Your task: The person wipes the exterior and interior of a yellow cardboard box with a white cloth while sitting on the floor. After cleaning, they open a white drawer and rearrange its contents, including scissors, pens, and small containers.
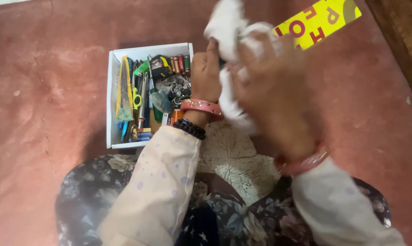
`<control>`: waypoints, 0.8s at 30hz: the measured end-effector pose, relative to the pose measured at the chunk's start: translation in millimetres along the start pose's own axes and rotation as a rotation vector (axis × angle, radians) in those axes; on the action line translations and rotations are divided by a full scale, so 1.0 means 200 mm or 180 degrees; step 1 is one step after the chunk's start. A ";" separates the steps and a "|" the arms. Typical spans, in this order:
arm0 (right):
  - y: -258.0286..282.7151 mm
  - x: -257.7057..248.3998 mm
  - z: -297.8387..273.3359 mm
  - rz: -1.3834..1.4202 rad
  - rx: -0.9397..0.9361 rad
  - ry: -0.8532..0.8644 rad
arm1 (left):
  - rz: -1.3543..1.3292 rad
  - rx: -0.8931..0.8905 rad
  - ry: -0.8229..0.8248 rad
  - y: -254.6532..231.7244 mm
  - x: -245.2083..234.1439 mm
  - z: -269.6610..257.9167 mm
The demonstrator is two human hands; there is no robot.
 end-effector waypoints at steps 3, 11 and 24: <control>0.14 -0.04 0.05 0.0023 0.0116 -0.0069 | -0.0123 0.0041 0.0118 0.00 -0.01 0.01; -0.56 -0.01 0.00 -0.0402 0.0888 -0.0429 | 0.0608 -0.0098 0.0440 -0.12 0.05 -0.08; -1.44 0.04 -0.26 0.2241 0.2291 -0.1289 | 0.2856 0.1012 0.0627 -0.37 -0.04 -0.02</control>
Point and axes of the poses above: each hand's wrist, its own z-axis towards the middle knuckle, its own x-axis out of the palm, y = z × x, the point moved 2 cm from there along z, towards the middle knuckle, and after that the axes turned 8 degrees about z, right-handed, at the moved point
